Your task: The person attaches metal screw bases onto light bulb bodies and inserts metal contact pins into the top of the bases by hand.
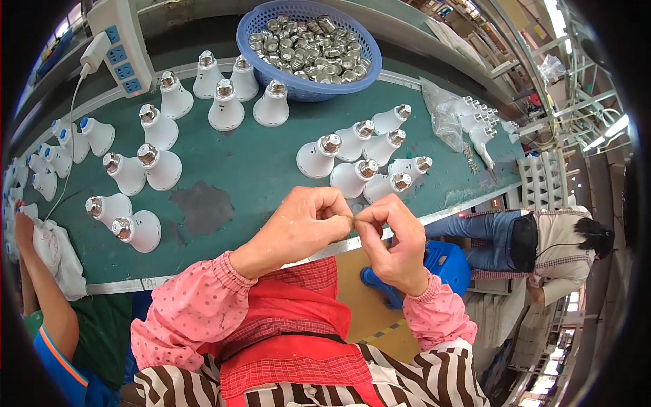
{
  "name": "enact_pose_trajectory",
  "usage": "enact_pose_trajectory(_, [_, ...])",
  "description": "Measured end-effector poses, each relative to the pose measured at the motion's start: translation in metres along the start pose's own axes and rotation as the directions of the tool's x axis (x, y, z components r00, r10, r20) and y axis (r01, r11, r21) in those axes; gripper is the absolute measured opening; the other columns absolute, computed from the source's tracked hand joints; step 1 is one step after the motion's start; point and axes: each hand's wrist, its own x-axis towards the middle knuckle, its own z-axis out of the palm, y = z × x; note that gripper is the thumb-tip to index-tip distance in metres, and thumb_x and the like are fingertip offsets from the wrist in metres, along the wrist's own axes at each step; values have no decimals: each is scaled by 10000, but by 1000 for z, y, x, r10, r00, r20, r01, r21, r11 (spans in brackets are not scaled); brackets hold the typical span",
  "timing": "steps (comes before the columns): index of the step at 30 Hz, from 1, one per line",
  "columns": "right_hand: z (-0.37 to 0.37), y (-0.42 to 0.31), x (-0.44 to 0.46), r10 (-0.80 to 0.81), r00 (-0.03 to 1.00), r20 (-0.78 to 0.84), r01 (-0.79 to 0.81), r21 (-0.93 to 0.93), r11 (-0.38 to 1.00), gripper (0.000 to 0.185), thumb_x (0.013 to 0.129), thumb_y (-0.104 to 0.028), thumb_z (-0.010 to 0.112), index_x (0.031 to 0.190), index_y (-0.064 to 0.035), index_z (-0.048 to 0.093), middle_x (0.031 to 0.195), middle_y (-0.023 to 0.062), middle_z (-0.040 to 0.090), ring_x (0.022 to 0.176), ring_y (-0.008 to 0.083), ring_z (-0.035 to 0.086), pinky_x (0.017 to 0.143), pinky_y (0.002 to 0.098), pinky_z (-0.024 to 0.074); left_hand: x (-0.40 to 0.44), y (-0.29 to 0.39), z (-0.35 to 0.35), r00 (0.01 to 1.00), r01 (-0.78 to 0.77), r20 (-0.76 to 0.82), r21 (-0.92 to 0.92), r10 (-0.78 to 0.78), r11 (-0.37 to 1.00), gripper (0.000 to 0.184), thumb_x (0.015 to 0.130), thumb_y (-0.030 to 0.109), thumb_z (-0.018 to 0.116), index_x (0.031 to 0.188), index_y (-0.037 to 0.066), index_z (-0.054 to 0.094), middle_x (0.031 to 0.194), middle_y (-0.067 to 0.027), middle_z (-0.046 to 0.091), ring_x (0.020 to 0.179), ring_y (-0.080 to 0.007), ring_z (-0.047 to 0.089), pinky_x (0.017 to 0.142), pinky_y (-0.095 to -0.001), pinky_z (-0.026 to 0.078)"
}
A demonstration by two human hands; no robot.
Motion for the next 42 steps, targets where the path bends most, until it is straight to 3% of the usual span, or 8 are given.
enact_pose_trajectory(7, [1,7,-3,-41,998,-36,41,-9,999,212,799,130,684,932,-19,615,817,71,586,616,156,577,535,283,454,6,1,2,999,34,32,-4,-33,999,50,890,42,670,908,-1,653,828,18,625,752,-44,535,657,-237,436])
enact_pose_trajectory(10, [-9,10,3,-125,992,-25,123,-80,989,230,776,136,679,932,-18,608,805,82,572,607,181,584,534,297,462,12,12,7,999,27,40,149,-33,988,53,910,41,657,922,-11,653,810,17,618,755,-33,533,662,-241,442])
enact_pose_trajectory(12, [-22,12,11,-163,987,-13,161,-112,981,236,765,139,675,926,-20,605,800,87,563,602,198,588,536,307,469,18,27,12,989,-146,48,330,138,933,66,910,42,665,939,-16,654,814,-16,631,754,-73,568,675,-265,460])
enact_pose_trajectory(16, [-61,44,45,-25,988,-155,-6,-196,981,115,857,67,653,924,-20,617,779,73,547,611,178,553,575,294,457,57,40,7,776,-453,56,743,629,493,111,892,43,691,977,-18,654,878,-108,660,792,-210,650,700,-322,494])
enact_pose_trajectory(17, [-67,59,55,16,985,-174,-51,-195,980,94,873,50,649,928,-21,619,778,79,553,615,184,564,575,306,463,68,44,7,765,-426,43,781,643,456,193,848,69,727,1009,-8,655,959,-157,664,902,-323,667,761,-388,509])
enact_pose_trajectory(20, [-73,98,76,53,985,-163,-92,-246,965,68,887,19,645,928,-25,613,798,101,582,637,229,600,591,351,484,110,48,7,715,-396,160,895,680,205,272,824,112,748,1054,3,653,984,-149,663,953,-341,657,820,-431,502])
enact_pose_trajectory(28, [-72,132,93,-49,999,-1,44,-426,903,82,867,-18,641,927,-26,585,898,160,626,757,389,642,666,467,512,184,35,8,924,-218,162,968,347,128,454,772,297,816,1143,44,752,1025,-150,729,1011,-336,680,871,-462,458])
enact_pose_trajectory(42, [-80,123,102,-45,981,189,142,-538,831,100,866,-55,656,940,-42,589,923,168,622,827,400,653,707,492,523,193,31,8,960,-202,124,928,252,312,397,823,320,751,1159,114,800,966,-182,778,888,-372,739,864,-475,545])
